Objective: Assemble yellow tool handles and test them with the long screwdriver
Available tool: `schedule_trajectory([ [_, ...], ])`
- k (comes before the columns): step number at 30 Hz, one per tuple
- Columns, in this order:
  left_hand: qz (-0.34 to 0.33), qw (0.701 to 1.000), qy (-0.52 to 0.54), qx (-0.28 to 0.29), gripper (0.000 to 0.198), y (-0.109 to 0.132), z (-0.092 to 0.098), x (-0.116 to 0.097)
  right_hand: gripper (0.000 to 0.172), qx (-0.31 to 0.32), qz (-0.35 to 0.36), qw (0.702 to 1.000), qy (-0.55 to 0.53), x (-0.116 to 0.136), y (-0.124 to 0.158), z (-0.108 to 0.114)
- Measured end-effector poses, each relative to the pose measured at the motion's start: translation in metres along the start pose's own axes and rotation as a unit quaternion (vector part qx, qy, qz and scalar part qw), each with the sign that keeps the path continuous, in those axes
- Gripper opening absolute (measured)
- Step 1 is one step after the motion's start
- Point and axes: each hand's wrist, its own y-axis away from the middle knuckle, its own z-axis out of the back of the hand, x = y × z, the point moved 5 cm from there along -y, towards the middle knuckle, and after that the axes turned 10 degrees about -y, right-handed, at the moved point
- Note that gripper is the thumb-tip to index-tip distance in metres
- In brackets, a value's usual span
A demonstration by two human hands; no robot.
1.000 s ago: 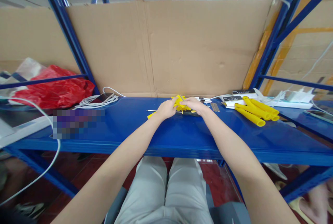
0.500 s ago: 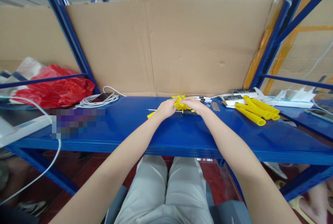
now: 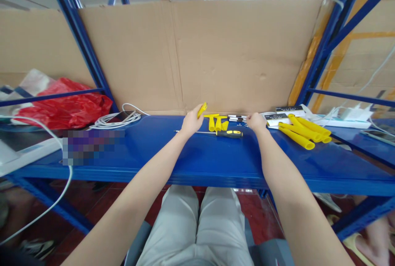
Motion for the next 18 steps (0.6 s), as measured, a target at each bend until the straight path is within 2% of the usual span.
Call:
schedule_trajectory([
  [3, 0.017, 0.993, 0.111, -0.040, 0.049, -0.006, 0.003, 0.004, 0.025, 0.027, -0.046, 0.997, 0.063, -0.013, 0.002, -0.003],
  [7, 0.088, 0.954, 0.280, -0.051, 0.022, -0.010, 0.003, 0.007, 0.021, 0.063, -0.041, 0.994, 0.076, -0.012, 0.006, -0.009],
  [9, 0.146, 0.918, 0.369, -0.025, 0.012, -0.007, -0.001, 0.006, 0.021, 0.070, -0.036, 0.993, 0.084, -0.011, 0.006, -0.010],
  [12, 0.207, 0.852, 0.479, 0.035, 0.016, 0.000, -0.008, 0.000, 0.021, 0.071, -0.025, 0.992, 0.096, -0.010, 0.007, -0.009],
  [15, 0.230, 0.800, 0.542, 0.111, 0.022, 0.007, -0.016, -0.007, 0.022, 0.075, -0.019, 0.992, 0.104, -0.009, 0.007, -0.010],
  [18, 0.236, 0.767, 0.569, 0.180, 0.022, 0.012, -0.023, -0.011, 0.023, 0.075, -0.008, 0.991, 0.108, -0.007, 0.008, -0.010],
])
